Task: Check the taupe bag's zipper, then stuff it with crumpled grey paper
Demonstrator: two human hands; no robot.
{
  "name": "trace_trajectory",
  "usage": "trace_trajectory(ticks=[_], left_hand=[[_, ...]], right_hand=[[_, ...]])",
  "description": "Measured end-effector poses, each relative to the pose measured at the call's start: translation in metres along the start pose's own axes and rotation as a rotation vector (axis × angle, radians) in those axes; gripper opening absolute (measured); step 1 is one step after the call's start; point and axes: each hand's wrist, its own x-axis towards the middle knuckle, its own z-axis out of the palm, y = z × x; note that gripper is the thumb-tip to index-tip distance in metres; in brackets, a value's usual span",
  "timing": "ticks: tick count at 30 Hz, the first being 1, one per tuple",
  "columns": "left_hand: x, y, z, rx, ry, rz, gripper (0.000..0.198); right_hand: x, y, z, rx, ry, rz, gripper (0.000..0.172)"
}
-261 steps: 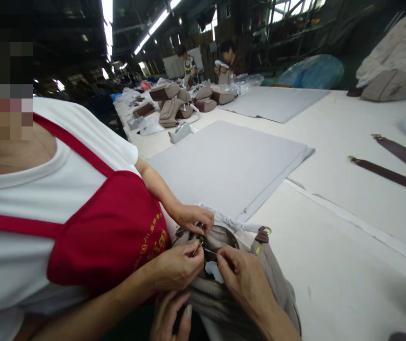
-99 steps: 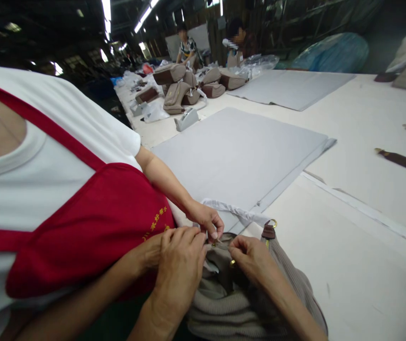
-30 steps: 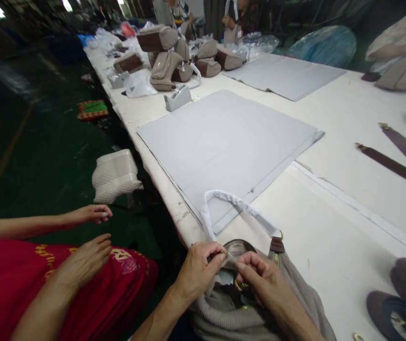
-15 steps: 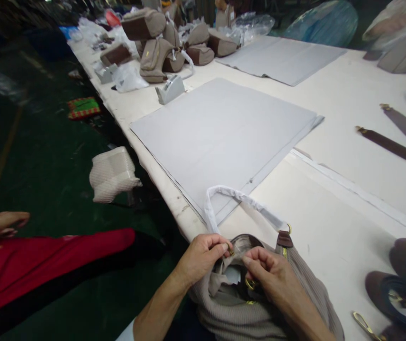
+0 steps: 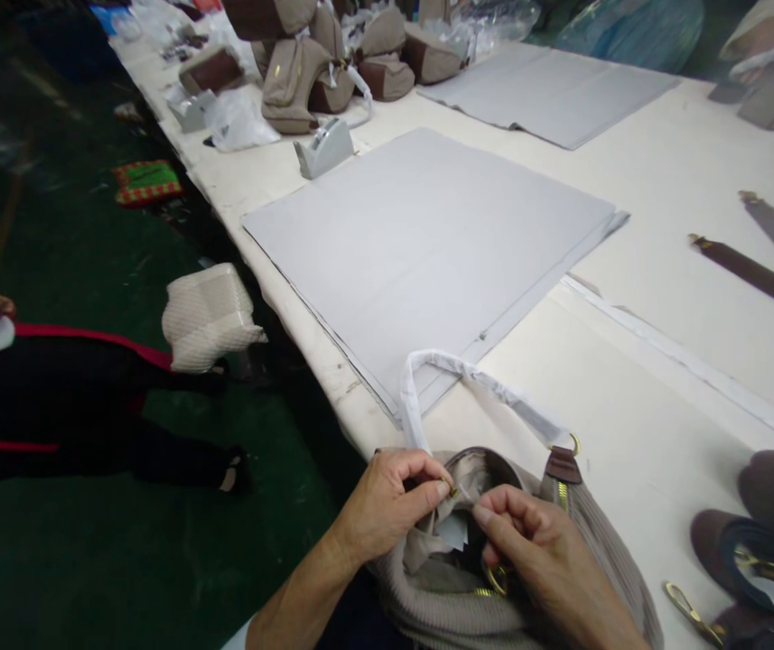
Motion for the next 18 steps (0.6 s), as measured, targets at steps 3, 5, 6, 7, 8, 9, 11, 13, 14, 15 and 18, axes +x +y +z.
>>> trace_trajectory(ticks=[3,5,6,7,8,9,11,13,14,15,18], left_hand=[[-0.0011,0.0009,0.0007,-0.026,-0.023,-0.016,0.018],[-0.0006,0.0017,0.0012,-0.083,-0.048,-0.036,0.02],[0.0,0.0023,0.0013,-0.11,-0.055,-0.05,0.02],[0.0006,0.003,0.0014,-0.132,-0.057,-0.067,0.021],[0.0013,0.0038,0.0014,-0.149,-0.058,-0.088,0.021],[0.0019,0.0045,0.0014,-0.164,-0.059,-0.111,0.022],[0.0027,0.0058,0.0013,-0.195,-0.065,-0.154,0.025],[0.0031,0.0066,0.0013,-0.226,-0.072,-0.182,0.027],[0.0031,0.0069,0.0014,-0.241,-0.071,-0.19,0.027],[0.0032,0.007,0.0014,-0.254,-0.067,-0.194,0.027],[0.0033,0.007,0.0017,-0.285,-0.053,-0.195,0.027]], right_hand=[[-0.0023,0.0022,0.0003,-0.048,0.003,-0.009,0.037],[-0.0038,0.0014,0.0003,-0.077,0.009,-0.016,0.034],[-0.0044,0.0002,0.0003,-0.091,0.011,-0.017,0.033],[-0.0049,-0.0013,0.0003,-0.1,0.013,-0.017,0.032],[-0.0054,-0.0031,0.0005,-0.108,0.017,-0.018,0.032],[-0.0058,-0.0047,0.0008,-0.111,0.019,-0.018,0.031],[-0.0065,-0.0071,0.0015,-0.091,0.029,-0.019,0.032],[-0.0071,-0.0076,0.0023,-0.041,0.049,-0.026,0.035],[-0.0073,-0.0072,0.0027,-0.009,0.06,-0.027,0.037],[-0.0076,-0.0068,0.0029,0.021,0.072,-0.027,0.038],[-0.0086,-0.0076,0.0036,0.038,0.111,-0.036,0.04]])
